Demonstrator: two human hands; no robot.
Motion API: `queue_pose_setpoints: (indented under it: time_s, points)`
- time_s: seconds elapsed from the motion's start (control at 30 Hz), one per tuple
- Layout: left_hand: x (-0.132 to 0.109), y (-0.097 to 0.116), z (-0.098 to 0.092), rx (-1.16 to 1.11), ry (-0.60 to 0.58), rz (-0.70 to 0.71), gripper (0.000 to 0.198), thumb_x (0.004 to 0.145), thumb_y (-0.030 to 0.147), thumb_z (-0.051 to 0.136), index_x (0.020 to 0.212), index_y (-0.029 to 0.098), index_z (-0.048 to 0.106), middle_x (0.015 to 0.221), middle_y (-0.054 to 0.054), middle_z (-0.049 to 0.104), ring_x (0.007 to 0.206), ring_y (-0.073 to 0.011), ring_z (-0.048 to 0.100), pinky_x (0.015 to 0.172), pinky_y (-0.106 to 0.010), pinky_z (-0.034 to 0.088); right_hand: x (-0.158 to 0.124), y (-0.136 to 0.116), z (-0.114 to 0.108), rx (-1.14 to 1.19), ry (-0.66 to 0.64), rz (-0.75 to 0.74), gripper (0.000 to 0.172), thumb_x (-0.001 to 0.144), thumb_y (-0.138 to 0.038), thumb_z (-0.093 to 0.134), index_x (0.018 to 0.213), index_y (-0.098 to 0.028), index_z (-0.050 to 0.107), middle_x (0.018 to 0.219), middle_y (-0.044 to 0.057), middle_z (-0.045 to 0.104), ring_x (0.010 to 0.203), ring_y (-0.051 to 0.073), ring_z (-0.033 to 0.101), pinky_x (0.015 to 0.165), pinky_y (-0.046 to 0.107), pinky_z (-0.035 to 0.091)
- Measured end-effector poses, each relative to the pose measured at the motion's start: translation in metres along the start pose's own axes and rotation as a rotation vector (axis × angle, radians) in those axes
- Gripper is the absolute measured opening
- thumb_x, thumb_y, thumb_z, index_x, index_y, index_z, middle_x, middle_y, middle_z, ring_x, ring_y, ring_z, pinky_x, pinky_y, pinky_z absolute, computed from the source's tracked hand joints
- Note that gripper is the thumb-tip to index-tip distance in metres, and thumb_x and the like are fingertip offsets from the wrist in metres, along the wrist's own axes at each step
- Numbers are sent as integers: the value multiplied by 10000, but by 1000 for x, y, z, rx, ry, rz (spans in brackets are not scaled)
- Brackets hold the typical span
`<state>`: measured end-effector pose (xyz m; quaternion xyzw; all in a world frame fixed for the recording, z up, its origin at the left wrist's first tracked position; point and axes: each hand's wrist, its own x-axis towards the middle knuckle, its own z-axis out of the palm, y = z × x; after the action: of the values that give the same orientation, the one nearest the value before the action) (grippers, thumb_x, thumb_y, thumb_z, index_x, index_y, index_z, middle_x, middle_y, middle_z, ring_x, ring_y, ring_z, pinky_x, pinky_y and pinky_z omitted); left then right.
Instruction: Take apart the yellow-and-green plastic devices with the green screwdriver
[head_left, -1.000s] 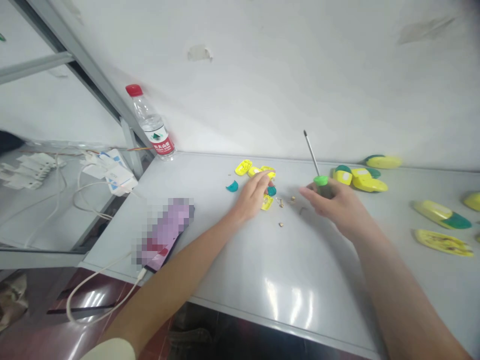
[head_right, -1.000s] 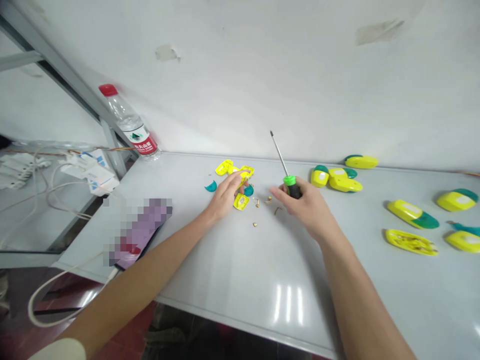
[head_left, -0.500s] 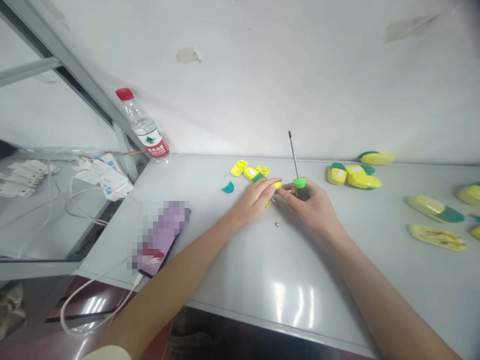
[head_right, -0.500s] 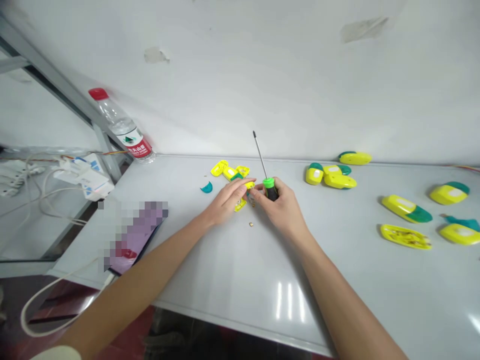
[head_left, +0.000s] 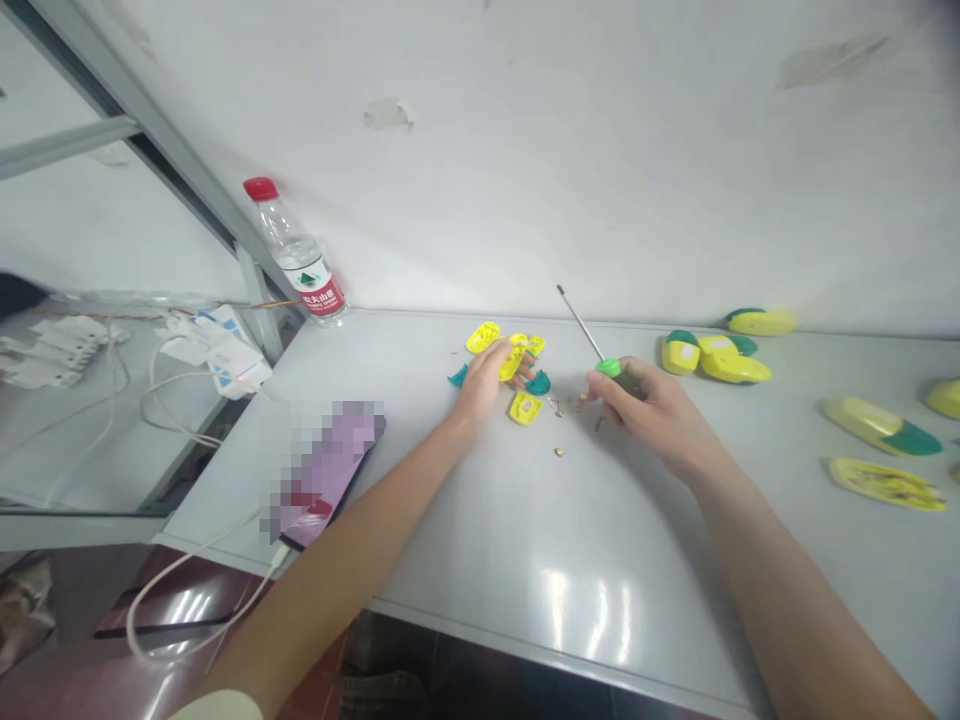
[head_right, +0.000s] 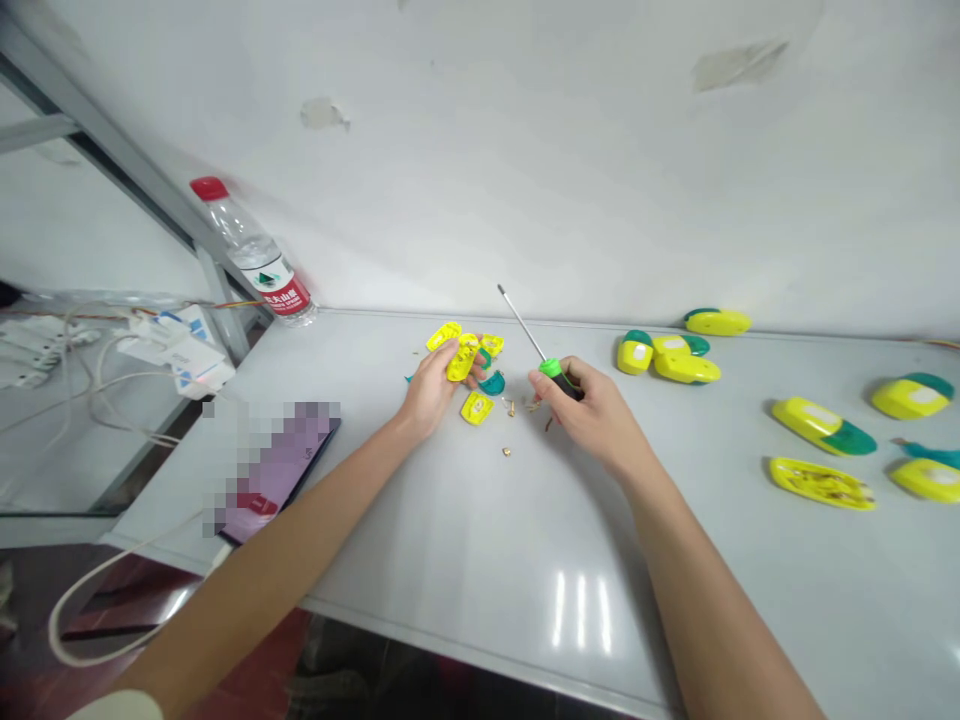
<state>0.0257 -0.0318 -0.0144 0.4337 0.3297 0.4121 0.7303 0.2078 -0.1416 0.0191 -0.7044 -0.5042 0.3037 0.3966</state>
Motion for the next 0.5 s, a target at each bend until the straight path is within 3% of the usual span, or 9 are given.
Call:
queue_pose_setpoints:
  time_s: [0.2,0.5]
  points:
    - [2,12,-6,-296,44,-76,273,910,306,524,1014,125,699,799,-47,681,704,-133,622,693,-259,448,-4,-1,-14,-41,-230,-34,570,884,-758,607,960,-206,729,707,16,623,612,168,526,574,313,422]
    - [0,14,-1,-308,63,-53,226,846,257,594,1013,136,687,765,-23,640,655,-112,562,594,-238,364,-5,-5,-13,-75,-281,-31,593,888,-767,589,991,-206,749,775,34,665,665,183,574,620,322,468]
